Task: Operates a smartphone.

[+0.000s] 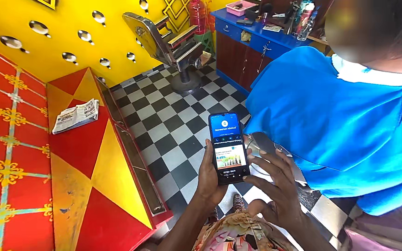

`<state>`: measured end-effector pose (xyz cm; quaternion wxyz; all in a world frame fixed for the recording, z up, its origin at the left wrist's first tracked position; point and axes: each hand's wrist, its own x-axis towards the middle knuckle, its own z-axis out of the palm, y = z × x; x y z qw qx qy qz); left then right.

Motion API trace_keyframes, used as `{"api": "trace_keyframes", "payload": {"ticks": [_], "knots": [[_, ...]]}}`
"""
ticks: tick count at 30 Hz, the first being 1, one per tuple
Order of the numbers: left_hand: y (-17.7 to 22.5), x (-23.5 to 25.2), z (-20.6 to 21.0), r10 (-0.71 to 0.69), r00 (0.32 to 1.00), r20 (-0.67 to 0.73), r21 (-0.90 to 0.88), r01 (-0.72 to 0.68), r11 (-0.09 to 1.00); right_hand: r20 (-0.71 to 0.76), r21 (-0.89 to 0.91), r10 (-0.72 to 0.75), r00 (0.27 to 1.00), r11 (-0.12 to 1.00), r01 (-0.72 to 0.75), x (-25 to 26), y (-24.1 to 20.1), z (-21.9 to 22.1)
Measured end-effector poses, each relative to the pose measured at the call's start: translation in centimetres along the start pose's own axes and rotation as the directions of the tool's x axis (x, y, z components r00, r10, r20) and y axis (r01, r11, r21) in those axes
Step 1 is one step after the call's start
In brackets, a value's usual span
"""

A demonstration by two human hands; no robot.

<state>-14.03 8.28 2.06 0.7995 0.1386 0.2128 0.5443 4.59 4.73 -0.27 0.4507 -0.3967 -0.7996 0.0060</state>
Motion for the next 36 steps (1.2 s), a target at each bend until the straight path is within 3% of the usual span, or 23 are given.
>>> {"api": "trace_keyframes", "payload": {"ticks": [12, 17, 36], "knots": [[-0.4, 0.2, 0.2, 0.015, 1.0, -0.025, 0.028, -0.015, 1.0, 0.144, -0.034, -0.08, 0.986, 0.996, 0.086, 0.3, -1.0, 1.1], [-0.5, 0.2, 0.4, 0.023, 0.997, -0.079, 0.03, -0.02, 0.999, 0.141, -0.033, -0.074, 0.987, 0.996, 0.079, 0.5, -1.0, 0.8], [-0.3, 0.3, 0.0, 0.029, 0.997, -0.065, 0.006, -0.028, 1.0, 0.112, 0.001, -0.08, 0.99, 0.997, 0.08, 0.7, -0.9, 1.2]]}}
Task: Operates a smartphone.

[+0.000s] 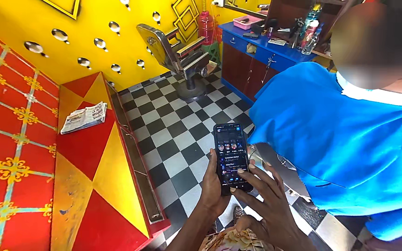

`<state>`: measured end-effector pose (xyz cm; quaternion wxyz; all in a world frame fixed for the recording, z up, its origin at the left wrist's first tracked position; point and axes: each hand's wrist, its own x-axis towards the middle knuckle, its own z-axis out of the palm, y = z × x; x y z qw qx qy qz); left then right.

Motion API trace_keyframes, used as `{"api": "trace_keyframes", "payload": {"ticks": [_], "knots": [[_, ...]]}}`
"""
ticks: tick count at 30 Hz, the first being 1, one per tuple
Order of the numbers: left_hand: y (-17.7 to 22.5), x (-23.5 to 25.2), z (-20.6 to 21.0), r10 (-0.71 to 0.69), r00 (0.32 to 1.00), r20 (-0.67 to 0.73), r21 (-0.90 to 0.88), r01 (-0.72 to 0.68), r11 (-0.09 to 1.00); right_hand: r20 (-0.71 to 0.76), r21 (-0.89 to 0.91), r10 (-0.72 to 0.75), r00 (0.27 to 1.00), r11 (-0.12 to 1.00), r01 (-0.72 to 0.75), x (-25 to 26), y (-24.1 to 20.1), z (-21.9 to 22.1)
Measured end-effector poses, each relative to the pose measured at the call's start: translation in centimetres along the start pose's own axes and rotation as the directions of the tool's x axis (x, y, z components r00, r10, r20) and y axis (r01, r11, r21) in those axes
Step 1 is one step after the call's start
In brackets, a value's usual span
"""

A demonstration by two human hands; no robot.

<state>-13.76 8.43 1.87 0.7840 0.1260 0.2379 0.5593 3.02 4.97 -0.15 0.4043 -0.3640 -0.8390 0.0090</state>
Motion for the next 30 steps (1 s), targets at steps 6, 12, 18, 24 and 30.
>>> {"api": "trace_keyframes", "payload": {"ticks": [6, 12, 18, 24, 30], "knots": [[0.2, -0.2, 0.2, 0.001, 1.0, -0.008, -0.001, -0.001, 1.0, -0.08, 0.042, 0.111, 0.991, 0.993, -0.108, 1.0, 1.0, -0.8], [0.2, -0.3, -0.1, -0.002, 0.999, 0.032, -0.017, 0.002, 1.0, -0.044, 0.029, 0.129, 0.991, 0.991, -0.128, 1.8, 1.8, -0.9], [0.2, -0.4, -0.2, 0.02, 1.0, -0.021, -0.038, -0.021, 0.999, 0.018, 0.029, 0.115, 0.993, 0.993, -0.116, 2.6, 1.9, -0.6], [0.4, -0.7, -0.1, 0.026, 1.0, -0.017, -0.05, -0.027, 0.998, 0.008, 0.019, 0.11, 0.994, 0.994, -0.11, 2.8, 2.1, -0.6], [0.5, -0.9, -0.2, 0.033, 0.999, -0.035, -0.031, -0.034, 0.999, 0.073, 0.06, 0.041, 0.996, 0.997, -0.046, 2.6, 1.5, -0.3]]}}
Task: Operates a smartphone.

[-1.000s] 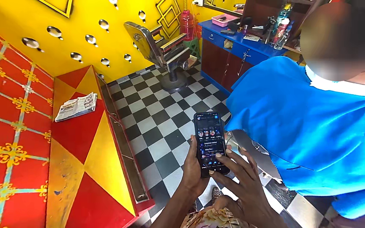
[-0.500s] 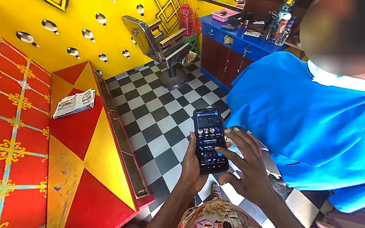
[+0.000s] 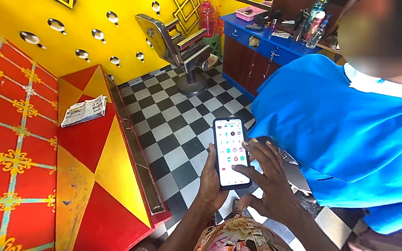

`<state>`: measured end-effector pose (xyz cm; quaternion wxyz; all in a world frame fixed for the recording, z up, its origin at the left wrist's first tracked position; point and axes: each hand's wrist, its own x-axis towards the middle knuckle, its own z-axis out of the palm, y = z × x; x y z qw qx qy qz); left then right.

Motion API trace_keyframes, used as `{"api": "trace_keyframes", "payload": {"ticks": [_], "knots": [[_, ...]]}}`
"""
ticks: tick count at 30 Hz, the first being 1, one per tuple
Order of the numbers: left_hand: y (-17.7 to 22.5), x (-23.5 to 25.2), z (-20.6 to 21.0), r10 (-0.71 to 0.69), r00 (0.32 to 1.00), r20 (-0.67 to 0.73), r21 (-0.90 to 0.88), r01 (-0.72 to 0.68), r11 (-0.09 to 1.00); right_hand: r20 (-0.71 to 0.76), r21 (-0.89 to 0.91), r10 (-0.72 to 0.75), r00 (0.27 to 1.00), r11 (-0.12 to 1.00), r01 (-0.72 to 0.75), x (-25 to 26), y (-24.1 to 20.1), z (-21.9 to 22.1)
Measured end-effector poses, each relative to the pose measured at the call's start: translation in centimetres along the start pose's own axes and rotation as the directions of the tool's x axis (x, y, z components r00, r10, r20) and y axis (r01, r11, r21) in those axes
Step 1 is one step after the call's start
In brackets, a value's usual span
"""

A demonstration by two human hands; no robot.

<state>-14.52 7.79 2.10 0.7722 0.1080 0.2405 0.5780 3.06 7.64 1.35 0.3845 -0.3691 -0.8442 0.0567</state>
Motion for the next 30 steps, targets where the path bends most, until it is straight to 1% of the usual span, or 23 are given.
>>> {"api": "trace_keyframes", "payload": {"ticks": [3, 6, 12, 17, 20, 21, 25, 26, 30], "knots": [[0.1, -0.1, 0.1, -0.003, 1.0, -0.002, -0.004, 0.003, 1.0, -0.004, 0.002, -0.003, 1.0, 1.0, 0.003, 0.1, 0.0, 0.2], [0.2, -0.2, 0.0, -0.008, 1.0, 0.011, 0.005, 0.008, 1.0, -0.031, -0.009, 0.03, 0.999, 0.999, -0.03, 0.3, 0.2, 0.1], [0.3, -0.3, 0.0, 0.0, 1.0, 0.008, 0.019, 0.0, 1.0, -0.066, -0.081, 0.042, 0.997, 0.996, -0.047, 0.6, 0.3, -0.2], [0.1, -0.5, 0.0, -0.003, 1.0, 0.003, 0.013, 0.003, 1.0, 0.03, -0.078, -0.019, 0.999, 0.997, 0.022, 0.9, -0.7, 0.5], [0.0, -0.4, -0.4, -0.018, 0.999, 0.038, -0.026, 0.019, 0.999, 0.103, -0.144, -0.043, 0.994, 0.988, 0.058, 0.9, -0.9, 0.9], [-0.1, -0.4, -0.5, -0.021, 0.999, 0.044, -0.029, 0.023, 0.999, 0.102, -0.145, -0.041, 0.994, 0.988, 0.055, 0.9, -0.9, 0.9], [0.1, -0.5, -0.4, -0.009, 1.0, 0.012, 0.013, 0.009, 1.0, -0.039, 0.031, 0.038, 0.999, 0.999, -0.037, 1.2, -0.7, -0.1], [0.1, -0.5, -0.4, -0.006, 1.0, 0.009, 0.019, 0.006, 1.0, -0.051, 0.041, 0.056, 0.997, 0.998, -0.054, 1.2, -0.4, -0.4], [0.2, -0.6, -0.4, 0.006, 1.0, 0.002, 0.019, -0.006, 1.0, -0.047, -0.028, 0.068, 0.997, 0.997, -0.07, 0.9, 0.6, -0.6]]}}
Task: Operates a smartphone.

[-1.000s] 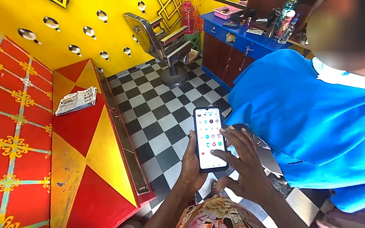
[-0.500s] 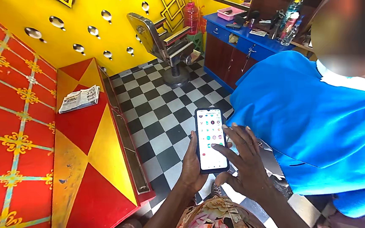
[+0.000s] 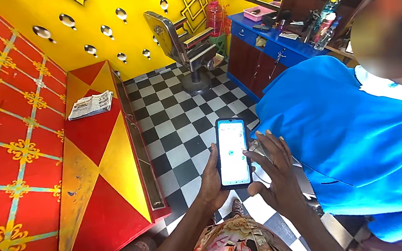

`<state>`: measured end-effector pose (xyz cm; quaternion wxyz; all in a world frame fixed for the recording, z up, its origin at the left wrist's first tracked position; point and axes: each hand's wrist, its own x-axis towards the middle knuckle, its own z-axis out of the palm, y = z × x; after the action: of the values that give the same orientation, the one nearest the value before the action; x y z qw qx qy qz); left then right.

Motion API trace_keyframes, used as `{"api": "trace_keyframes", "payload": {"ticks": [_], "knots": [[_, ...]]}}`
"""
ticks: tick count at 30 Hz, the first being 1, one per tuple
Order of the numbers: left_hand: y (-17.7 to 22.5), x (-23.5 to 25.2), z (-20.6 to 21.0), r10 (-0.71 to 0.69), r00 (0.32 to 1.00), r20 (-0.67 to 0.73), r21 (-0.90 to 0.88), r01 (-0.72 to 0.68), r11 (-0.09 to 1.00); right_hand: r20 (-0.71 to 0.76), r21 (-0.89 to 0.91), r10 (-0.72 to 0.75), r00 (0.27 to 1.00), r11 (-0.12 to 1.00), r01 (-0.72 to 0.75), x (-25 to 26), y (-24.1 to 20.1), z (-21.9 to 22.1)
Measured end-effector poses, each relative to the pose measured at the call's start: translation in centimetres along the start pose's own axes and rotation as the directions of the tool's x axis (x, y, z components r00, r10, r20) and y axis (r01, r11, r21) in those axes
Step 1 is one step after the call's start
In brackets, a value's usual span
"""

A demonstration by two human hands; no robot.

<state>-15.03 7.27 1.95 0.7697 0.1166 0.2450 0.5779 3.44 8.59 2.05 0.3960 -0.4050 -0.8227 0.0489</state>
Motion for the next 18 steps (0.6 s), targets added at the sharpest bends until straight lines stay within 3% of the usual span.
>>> {"api": "trace_keyframes", "payload": {"ticks": [9, 15, 18], "knots": [[0.11, 0.03, -0.35, -0.013, 0.998, 0.063, -0.042, 0.016, 0.999, -0.015, -0.047, -0.004, 1.0, 0.999, 0.003, 0.44, 0.4, -0.61], [0.23, 0.02, -0.15, 0.018, 0.999, -0.037, -0.014, -0.019, 1.0, 0.0, -0.025, -0.028, 1.0, 0.999, 0.028, 0.45, 0.22, -0.03], [0.34, 0.14, -0.66, 0.004, 0.999, 0.039, -0.034, -0.003, 0.999, 0.003, -0.016, -0.019, 1.0, 1.0, 0.019, 0.46, 0.27, 0.13]]}}
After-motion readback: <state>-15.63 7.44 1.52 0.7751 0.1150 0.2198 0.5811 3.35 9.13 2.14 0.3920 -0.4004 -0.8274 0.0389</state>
